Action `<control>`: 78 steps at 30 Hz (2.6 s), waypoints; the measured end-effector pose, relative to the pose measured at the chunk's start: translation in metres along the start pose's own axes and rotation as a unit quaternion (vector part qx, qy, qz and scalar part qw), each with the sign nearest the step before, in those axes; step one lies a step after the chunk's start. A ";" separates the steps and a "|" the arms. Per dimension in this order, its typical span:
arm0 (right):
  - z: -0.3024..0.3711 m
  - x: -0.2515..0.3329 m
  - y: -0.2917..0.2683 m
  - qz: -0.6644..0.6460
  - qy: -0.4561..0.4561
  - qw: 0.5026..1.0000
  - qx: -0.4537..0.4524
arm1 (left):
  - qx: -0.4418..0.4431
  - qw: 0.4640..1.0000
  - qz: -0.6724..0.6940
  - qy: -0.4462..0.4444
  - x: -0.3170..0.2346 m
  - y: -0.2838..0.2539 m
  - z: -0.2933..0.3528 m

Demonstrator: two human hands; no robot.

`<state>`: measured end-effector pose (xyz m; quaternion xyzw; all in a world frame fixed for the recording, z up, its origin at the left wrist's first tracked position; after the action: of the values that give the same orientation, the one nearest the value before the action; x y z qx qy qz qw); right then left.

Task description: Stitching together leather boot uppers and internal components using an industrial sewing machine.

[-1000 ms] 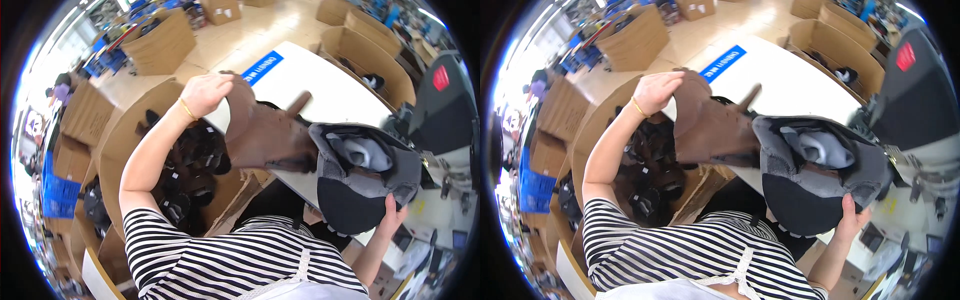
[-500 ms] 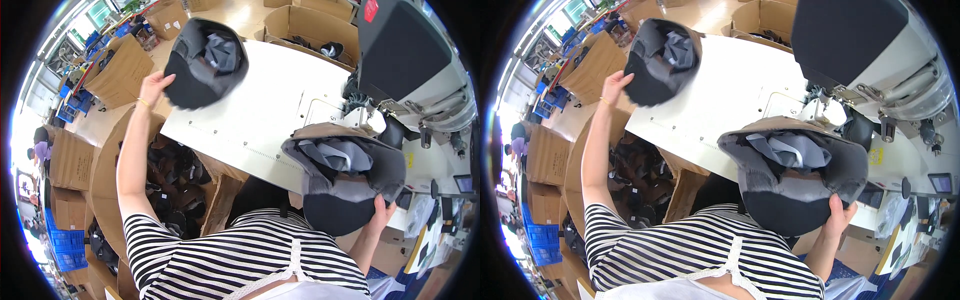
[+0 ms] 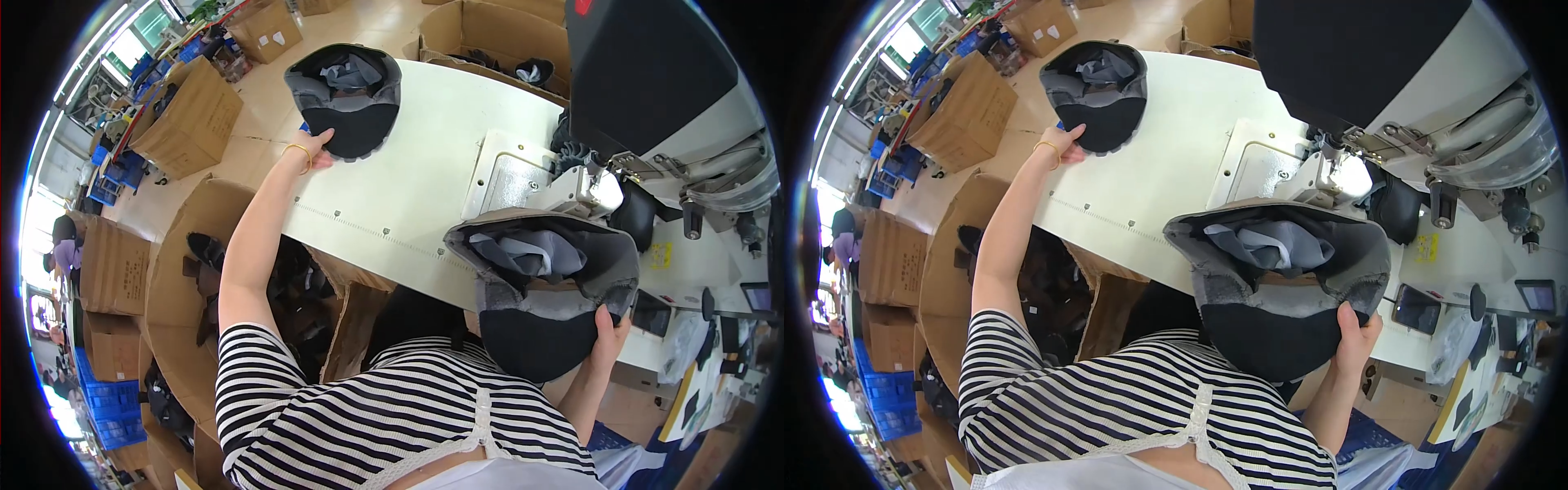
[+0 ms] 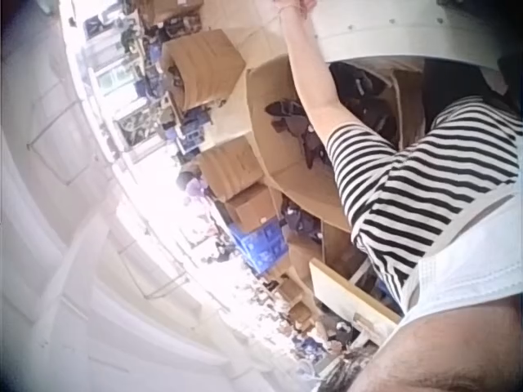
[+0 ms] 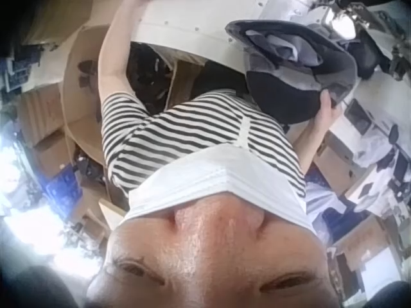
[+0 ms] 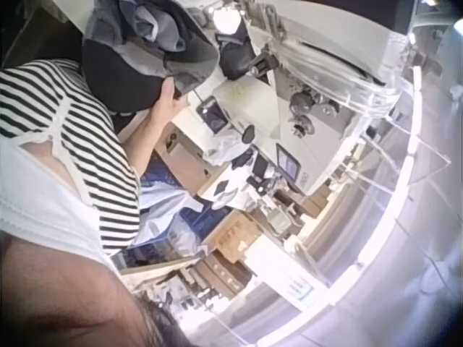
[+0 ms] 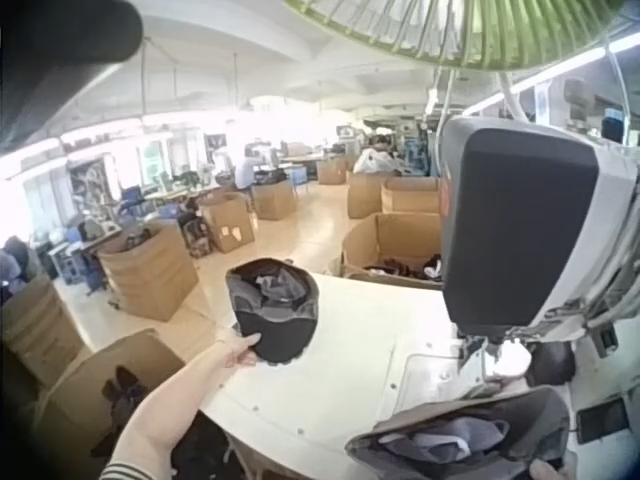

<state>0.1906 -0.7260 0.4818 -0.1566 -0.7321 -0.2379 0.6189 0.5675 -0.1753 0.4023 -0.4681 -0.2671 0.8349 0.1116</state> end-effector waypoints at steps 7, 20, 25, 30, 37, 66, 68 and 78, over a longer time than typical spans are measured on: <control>0.000 0.058 0.066 0.175 -0.146 0.952 0.204 | -0.217 0.817 -0.450 0.289 -0.059 0.019 0.114; -0.050 0.021 0.153 0.051 -0.085 0.980 0.174 | 0.646 0.681 0.261 0.225 -0.005 0.164 0.326; -0.067 -0.025 0.153 -0.076 0.045 0.980 0.177 | 0.413 0.792 0.427 0.141 -0.020 0.175 0.303; -0.038 -0.019 0.149 -0.134 0.086 0.964 0.215 | 0.362 0.802 0.402 0.252 -0.065 0.162 0.325; -0.018 -0.001 0.149 -0.202 0.117 0.948 0.218 | 0.327 0.806 0.405 0.282 -0.087 0.151 0.342; -0.038 0.015 0.147 -0.273 0.091 0.941 0.177 | 0.340 0.816 0.390 0.259 -0.135 0.156 0.338; -0.041 0.014 0.147 -0.265 0.093 0.943 0.176 | 0.334 0.814 0.394 0.265 -0.137 0.157 0.337; -0.007 0.012 0.150 -0.268 0.125 0.937 0.187 | 0.388 0.799 0.341 0.308 -0.130 0.156 0.332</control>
<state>0.2728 -0.6048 0.5178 0.1950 -0.6947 -0.2712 0.6370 0.3678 -0.4752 0.5499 -0.6788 0.3039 0.6650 0.0683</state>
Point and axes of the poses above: each hand's wrist, its own z-axis away from the middle knuckle, its own y-axis out of the palm, x = y × z, the point moved 10 cm from there along -z, towards the middle knuckle, and after that the axes turned 1 degree about -y, right-handed, at the moved point
